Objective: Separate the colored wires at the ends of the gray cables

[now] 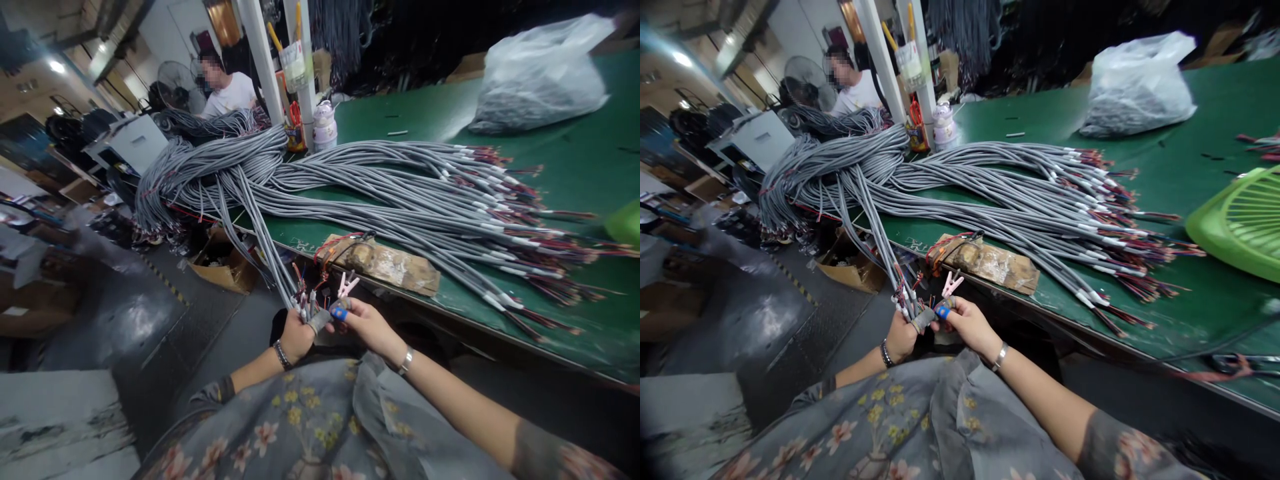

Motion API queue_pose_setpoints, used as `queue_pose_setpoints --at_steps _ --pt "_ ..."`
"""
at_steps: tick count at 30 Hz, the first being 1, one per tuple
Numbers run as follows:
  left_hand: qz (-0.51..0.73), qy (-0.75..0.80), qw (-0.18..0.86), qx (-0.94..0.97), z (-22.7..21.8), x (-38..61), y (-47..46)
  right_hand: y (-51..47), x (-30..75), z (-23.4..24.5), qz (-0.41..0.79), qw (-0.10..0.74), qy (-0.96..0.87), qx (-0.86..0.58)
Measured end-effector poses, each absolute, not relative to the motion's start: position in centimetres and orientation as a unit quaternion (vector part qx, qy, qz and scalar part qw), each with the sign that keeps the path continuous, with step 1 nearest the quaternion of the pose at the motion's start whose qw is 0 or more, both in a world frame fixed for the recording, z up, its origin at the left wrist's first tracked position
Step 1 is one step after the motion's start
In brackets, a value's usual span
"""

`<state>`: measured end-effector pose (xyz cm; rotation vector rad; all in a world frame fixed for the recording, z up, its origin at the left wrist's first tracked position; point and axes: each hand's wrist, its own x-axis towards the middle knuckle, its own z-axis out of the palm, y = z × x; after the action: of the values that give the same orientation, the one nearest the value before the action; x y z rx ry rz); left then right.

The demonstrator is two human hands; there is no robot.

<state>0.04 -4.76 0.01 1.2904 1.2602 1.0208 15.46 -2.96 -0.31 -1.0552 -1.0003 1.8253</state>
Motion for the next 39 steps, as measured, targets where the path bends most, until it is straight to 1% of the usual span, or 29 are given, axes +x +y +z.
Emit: queue_pose_setpoints --at_steps 6,14,19,26,29,33,36,39 --pt "0.436 0.553 0.509 0.495 -1.4 -0.1 -4.6 -3.1 15.4 -0.7 0.727 0.409 -0.371 -0.408" --pt "0.442 0.583 0.495 0.469 -1.4 0.1 -4.6 -3.0 15.4 -0.9 0.718 0.414 -0.383 -0.409" --pt "0.458 0.570 0.503 0.460 -1.1 0.4 -4.6 -3.1 15.5 -0.8 0.706 0.418 -0.370 -0.435" --pt "0.452 0.559 0.542 0.436 1.3 0.8 -4.6 -2.9 16.3 -1.4 0.730 0.488 -0.240 -0.413" --pt "0.428 0.541 0.576 0.438 2.2 0.9 -4.3 -2.2 16.7 -1.5 0.748 0.473 -0.227 -0.407" --pt "0.402 0.521 0.617 0.432 3.3 1.3 -3.6 -1.0 16.6 -0.8 0.766 0.442 -0.262 -0.386" --pt "0.390 0.514 0.634 0.425 3.5 1.7 -3.1 -0.5 16.4 -0.2 0.761 0.446 -0.288 -0.373" --pt "0.381 0.513 0.641 0.426 3.3 2.0 -2.8 -0.4 16.3 0.1 0.762 0.456 -0.276 -0.368"
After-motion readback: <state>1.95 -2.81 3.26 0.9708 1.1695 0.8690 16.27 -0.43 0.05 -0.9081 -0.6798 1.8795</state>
